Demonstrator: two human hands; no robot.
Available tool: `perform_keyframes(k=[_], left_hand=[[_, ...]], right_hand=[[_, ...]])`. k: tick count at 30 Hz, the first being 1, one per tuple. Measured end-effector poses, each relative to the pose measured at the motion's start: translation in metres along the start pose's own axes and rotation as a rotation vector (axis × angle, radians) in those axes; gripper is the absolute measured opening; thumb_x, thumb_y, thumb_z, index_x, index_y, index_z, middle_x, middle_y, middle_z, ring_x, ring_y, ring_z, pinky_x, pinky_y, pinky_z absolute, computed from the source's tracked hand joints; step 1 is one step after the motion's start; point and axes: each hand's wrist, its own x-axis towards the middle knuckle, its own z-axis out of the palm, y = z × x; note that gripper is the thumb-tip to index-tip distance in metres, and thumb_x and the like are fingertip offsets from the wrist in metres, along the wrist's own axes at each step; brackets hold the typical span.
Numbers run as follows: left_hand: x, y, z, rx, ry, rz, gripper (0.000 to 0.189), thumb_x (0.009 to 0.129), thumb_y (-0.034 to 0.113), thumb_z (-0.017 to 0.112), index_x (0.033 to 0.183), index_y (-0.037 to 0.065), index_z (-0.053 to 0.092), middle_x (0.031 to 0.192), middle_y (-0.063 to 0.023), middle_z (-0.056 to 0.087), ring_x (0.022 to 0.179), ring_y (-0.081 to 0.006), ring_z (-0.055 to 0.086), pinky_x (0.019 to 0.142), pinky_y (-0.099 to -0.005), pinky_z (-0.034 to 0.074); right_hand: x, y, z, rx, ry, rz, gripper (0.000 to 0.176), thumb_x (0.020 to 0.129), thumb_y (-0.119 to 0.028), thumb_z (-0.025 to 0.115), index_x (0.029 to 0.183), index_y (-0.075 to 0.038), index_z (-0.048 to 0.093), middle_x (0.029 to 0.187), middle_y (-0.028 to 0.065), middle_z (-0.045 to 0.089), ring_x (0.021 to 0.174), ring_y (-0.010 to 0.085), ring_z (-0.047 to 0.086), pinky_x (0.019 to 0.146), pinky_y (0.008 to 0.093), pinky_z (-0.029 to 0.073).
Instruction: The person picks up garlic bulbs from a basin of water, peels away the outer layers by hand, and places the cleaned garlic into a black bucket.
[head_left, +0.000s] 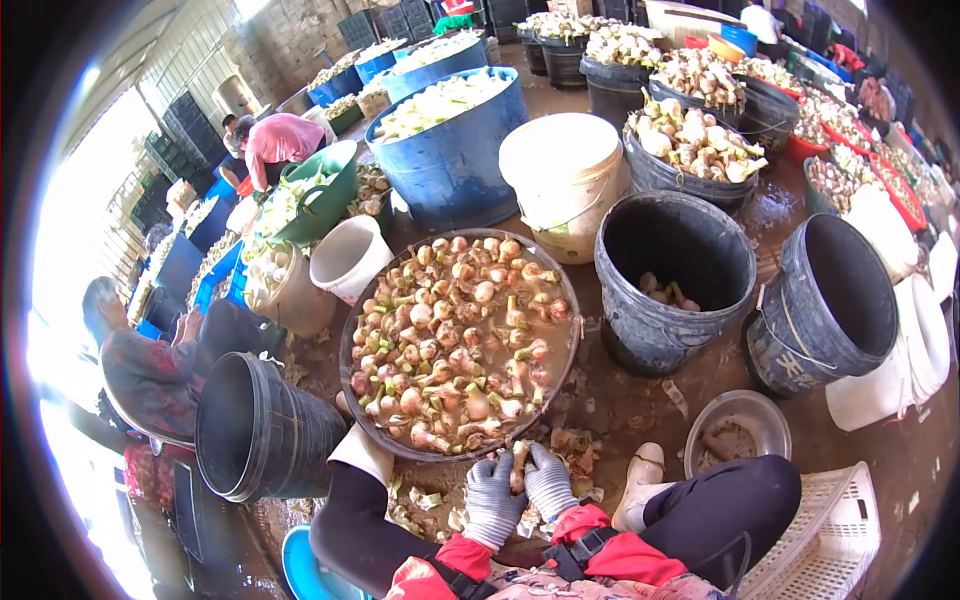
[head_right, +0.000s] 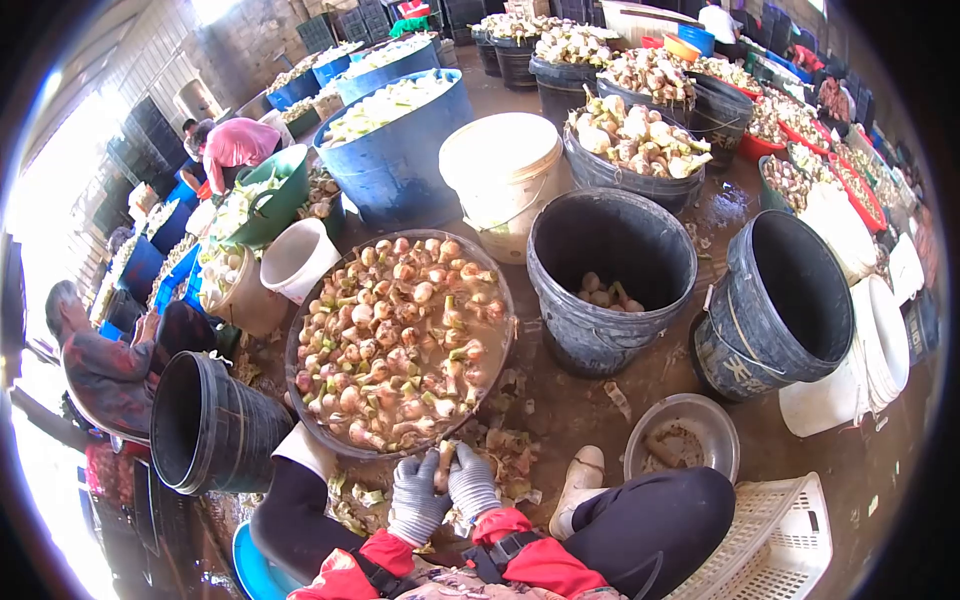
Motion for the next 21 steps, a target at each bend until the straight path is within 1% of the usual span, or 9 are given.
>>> perform_keyframes(k=[2,3,4,6,7,12,16,20,21], left_hand=[[0.0,0.0,0.003,-0.161,-0.001,-0.051,0.073,0.058,0.021,0.081,0.123,0.005,0.051,0.103,-0.0207,0.051,0.094,-0.0359,0.052,0.084,-0.0437,0.045],[0.002,-0.004,0.001,-0.272,0.009,-0.08,0.074,0.058,0.019,0.082,0.123,0.004,0.05,0.101,-0.0193,0.052,0.093,-0.0327,0.055,0.084,-0.0404,0.047],[0.002,-0.006,0.006,-0.933,-0.02,-0.363,0.071,0.059,0.018,0.082,0.121,0.002,0.05,0.102,-0.0172,0.052,0.094,-0.0283,0.056,0.084,-0.0362,0.048],[-0.003,-0.022,0.004,-1.062,-0.066,-0.431,0.068,0.06,0.017,0.082,0.118,0.002,0.051,0.105,-0.016,0.051,0.092,-0.0252,0.056,0.082,-0.0341,0.049],[-0.006,-0.026,0.003,-1.063,-0.061,-0.437,0.068,0.06,0.017,0.082,0.118,0.002,0.051,0.105,-0.016,0.051,0.092,-0.0252,0.056,0.082,-0.0341,0.049],[-0.01,-0.02,0.002,-0.256,0.014,-0.128,0.06,0.059,0.017,0.08,0.112,0.005,0.056,0.105,-0.0178,0.051,0.092,-0.033,0.055,0.083,-0.0401,0.048],[-0.008,-0.014,0.003,-0.122,0.011,0.037,0.061,0.057,0.017,0.078,0.112,0.007,0.055,0.102,-0.0188,0.05,0.096,-0.037,0.05,0.085,-0.0438,0.044],[-0.006,-0.021,0.005,-0.406,-0.032,-0.149,0.068,0.062,0.02,0.079,0.12,0.001,0.049,0.112,-0.0207,0.05,0.104,-0.0342,0.051,0.09,-0.0412,0.044],[-0.007,-0.028,0.013,-0.993,-0.096,-0.401,0.072,0.066,0.018,0.079,0.125,-0.002,0.043,0.12,-0.0216,0.049,0.107,-0.032,0.053,0.09,-0.0381,0.046]], right_hand=[[0.002,0.001,-0.002,0.169,0.01,0.055,0.026,0.084,-0.002,0.049,0.108,0.0,0.06,0.101,0.021,0.064,0.093,0.0303,0.063,0.083,0.0331,0.048],[0.006,0.009,-0.002,0.259,-0.056,0.025,0.027,0.088,-0.005,0.049,0.112,-0.003,0.06,0.1,0.0151,0.066,0.092,0.0208,0.063,0.083,0.0294,0.048],[0.01,0.01,-0.01,0.304,-0.17,0.076,0.03,0.087,-0.004,0.051,0.116,0.0,0.059,0.106,0.0135,0.066,0.097,0.0192,0.062,0.085,0.0279,0.047],[0.013,0.01,-0.018,0.367,-0.279,0.082,0.032,0.086,-0.006,0.056,0.118,0.0,0.057,0.11,0.0127,0.064,0.099,0.0187,0.061,0.087,0.0274,0.046],[0.012,0.012,-0.013,0.365,-0.285,0.084,0.032,0.086,-0.006,0.056,0.118,0.0,0.057,0.11,0.0127,0.064,0.099,0.0187,0.061,0.087,0.0274,0.046],[0.005,0.017,0.0,0.189,-0.243,0.027,0.039,0.085,-0.007,0.059,0.124,-0.003,0.053,0.105,0.0158,0.064,0.095,0.0198,0.061,0.083,0.0294,0.047],[0.003,0.006,-0.005,0.167,-0.22,0.158,0.035,0.083,-0.003,0.058,0.117,0.0,0.055,0.103,0.0149,0.064,0.094,0.0205,0.06,0.083,0.0299,0.046],[0.003,-0.005,-0.02,0.23,-0.221,0.159,0.028,0.082,-0.002,0.055,0.11,0.002,0.059,0.093,0.014,0.065,0.087,0.0172,0.06,0.079,0.0293,0.047],[0.007,0.0,-0.022,0.265,-0.268,0.198,0.028,0.083,-0.003,0.054,0.11,0.002,0.059,0.092,0.0113,0.066,0.085,0.0134,0.06,0.078,0.0276,0.047]])
